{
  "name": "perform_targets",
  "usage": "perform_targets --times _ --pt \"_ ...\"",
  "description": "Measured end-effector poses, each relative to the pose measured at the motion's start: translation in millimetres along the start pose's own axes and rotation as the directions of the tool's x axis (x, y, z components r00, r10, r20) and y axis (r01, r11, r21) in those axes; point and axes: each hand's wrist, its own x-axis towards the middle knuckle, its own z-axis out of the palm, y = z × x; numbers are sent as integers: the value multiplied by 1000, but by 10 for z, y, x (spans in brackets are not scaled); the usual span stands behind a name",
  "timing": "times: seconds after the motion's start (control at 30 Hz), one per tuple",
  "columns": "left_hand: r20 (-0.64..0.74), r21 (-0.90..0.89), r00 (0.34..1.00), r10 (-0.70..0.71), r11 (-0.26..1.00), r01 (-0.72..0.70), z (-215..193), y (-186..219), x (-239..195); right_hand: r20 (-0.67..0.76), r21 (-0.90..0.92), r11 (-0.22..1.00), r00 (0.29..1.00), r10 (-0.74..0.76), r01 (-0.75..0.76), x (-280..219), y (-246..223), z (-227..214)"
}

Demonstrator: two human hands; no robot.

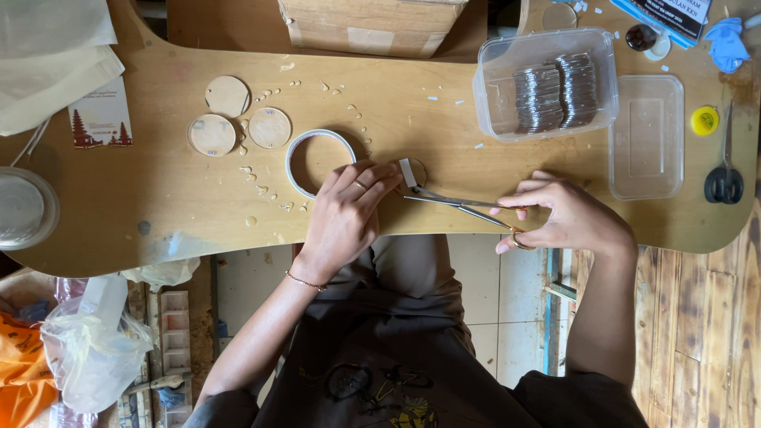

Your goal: The person cuts small pieces of printed tape with scissors and applies them to round wooden discs on a workbench. The person repeats this process for several discs, placing each labeled disc into a clear plastic container.

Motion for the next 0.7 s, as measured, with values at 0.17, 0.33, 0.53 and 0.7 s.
perform_targets --times 0.17,0.33,0.53,0.7 --pt "-32 80 999 40 996 -37 -2 -2 40 0 7 1000 1000 -1 1 1 28 11" --pt "-39 78 998 53 996 -49 -5 2 54 0 19 1000 1000 -2 2 1 11 6" --pt "-41 67 997 61 996 -58 10 5 57 1 6 1000 1000 5 -5 -4 8 5" --pt "-46 78 997 69 995 -65 -5 15 73 3 3 1000 1000 13 -13 -3 3 1"
